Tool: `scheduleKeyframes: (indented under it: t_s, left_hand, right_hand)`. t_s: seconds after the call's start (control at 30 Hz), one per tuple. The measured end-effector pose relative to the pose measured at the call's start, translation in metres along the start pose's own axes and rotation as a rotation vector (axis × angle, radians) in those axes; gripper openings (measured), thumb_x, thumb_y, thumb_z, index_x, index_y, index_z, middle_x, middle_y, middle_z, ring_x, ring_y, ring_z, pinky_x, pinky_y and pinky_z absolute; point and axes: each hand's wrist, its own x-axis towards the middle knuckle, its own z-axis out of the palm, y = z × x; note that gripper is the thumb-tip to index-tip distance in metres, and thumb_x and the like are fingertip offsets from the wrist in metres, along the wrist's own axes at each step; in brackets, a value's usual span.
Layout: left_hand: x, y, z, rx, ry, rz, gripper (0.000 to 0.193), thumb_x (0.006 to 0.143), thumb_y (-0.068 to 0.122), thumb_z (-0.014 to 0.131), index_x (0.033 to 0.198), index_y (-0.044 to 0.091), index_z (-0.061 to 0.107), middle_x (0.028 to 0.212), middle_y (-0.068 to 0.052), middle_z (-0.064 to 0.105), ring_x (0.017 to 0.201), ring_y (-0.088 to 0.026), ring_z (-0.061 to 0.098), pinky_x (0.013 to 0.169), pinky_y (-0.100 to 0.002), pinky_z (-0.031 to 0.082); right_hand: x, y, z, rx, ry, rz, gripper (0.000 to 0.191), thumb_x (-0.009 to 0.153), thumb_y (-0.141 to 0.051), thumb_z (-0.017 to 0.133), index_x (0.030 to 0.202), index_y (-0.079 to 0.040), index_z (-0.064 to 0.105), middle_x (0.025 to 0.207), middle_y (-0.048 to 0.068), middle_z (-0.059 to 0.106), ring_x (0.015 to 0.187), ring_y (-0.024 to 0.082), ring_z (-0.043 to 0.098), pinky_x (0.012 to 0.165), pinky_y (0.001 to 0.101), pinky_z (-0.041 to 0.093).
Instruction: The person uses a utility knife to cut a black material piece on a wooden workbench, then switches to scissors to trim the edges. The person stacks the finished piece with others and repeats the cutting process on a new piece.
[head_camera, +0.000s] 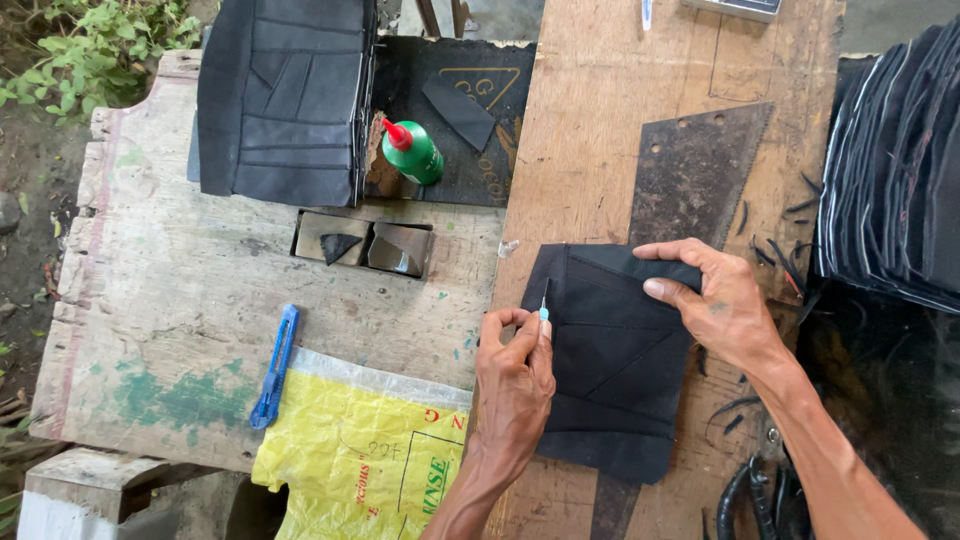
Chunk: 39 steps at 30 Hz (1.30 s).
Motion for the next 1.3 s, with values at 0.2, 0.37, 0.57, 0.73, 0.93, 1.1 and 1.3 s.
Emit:
scheduleKeyframes:
  t_s: [0.2,0.37,0.57,0.73,0.93,1.1,1.3]
  left_hand:
    - [-0.001,-0.005,-0.001,0.061,0.003,0.024,0.021,0.1,0.012,0.064,0.113,-0.001,0.074,0.09,-0.016,0.057,0.071,-0.024,0.059,0.058,-0.037,0.048]
    - [0.0,-0.005,0.0,-0.002,-0.012,-0.02,0.021,0.1,0.012,0.063,0.112,-0.001,0.073,0.09,-0.014,0.057,0.068,-0.022,0.059,0.056,-0.036,0.048]
    - [0.0,-0.008,0.0,-0.02,0.001,-0.007,0.019,0.1,0.01,0.062,0.11,-0.002,0.073,0.089,-0.014,0.058,0.07,-0.023,0.06,0.059,-0.037,0.049]
    - [0.001,-0.01,0.003,0.057,-0.011,0.055,0.018,0.099,0.008,0.063,0.109,-0.003,0.072,0.088,-0.015,0.056,0.072,-0.024,0.059,0.061,-0.037,0.049]
    - [0.004,-0.01,0.003,0.045,-0.007,0.075,0.017,0.098,0.006,0.063,0.107,-0.004,0.073,0.085,-0.017,0.055,0.07,-0.026,0.057,0.061,-0.039,0.048]
    - [0.002,-0.01,-0.001,0.013,-0.072,-0.043,0.016,0.098,0.007,0.062,0.104,-0.003,0.073,0.085,-0.016,0.055,0.065,-0.025,0.059,0.059,-0.039,0.047]
    - [-0.012,-0.009,-0.006,0.017,-0.012,0.032,0.019,0.097,0.007,0.063,0.11,-0.003,0.073,0.086,-0.016,0.056,0.069,-0.026,0.059,0.06,-0.038,0.048]
  right_hand:
    - [-0.019,-0.018,0.013,-0.511,0.295,-0.242,0.033,0.082,-0.007,0.076,0.115,-0.011,0.075,0.118,0.014,0.063,0.112,0.031,0.057,0.095,0.0431,0.043]
    - [-0.004,-0.012,0.039,-0.376,0.196,-0.472,0.027,0.089,-0.003,0.07,0.11,-0.018,0.077,0.122,0.007,0.062,0.117,0.027,0.052,0.102,0.044,0.036]
    - [0.014,0.001,0.066,-0.372,0.083,-0.555,0.032,0.086,-0.004,0.068,0.11,-0.023,0.079,0.12,0.006,0.061,0.115,0.028,0.051,0.095,0.0439,0.035]
    - [0.015,0.006,0.066,-0.425,0.092,-0.578,0.034,0.087,-0.005,0.066,0.112,-0.024,0.078,0.12,0.004,0.06,0.113,0.027,0.05,0.094,0.0428,0.034]
    - [0.015,0.006,0.066,-0.432,0.099,-0.578,0.035,0.085,-0.004,0.066,0.112,-0.024,0.078,0.12,0.003,0.06,0.115,0.026,0.049,0.095,0.0423,0.034]
    - [0.014,0.002,0.066,-0.416,0.1,-0.562,0.032,0.087,-0.004,0.067,0.111,-0.023,0.078,0.119,0.004,0.06,0.114,0.026,0.049,0.095,0.0429,0.034]
    - [0.011,-0.007,0.065,-0.376,0.108,-0.514,0.026,0.082,-0.013,0.075,0.106,-0.022,0.079,0.118,0.003,0.059,0.115,0.026,0.049,0.095,0.0431,0.033]
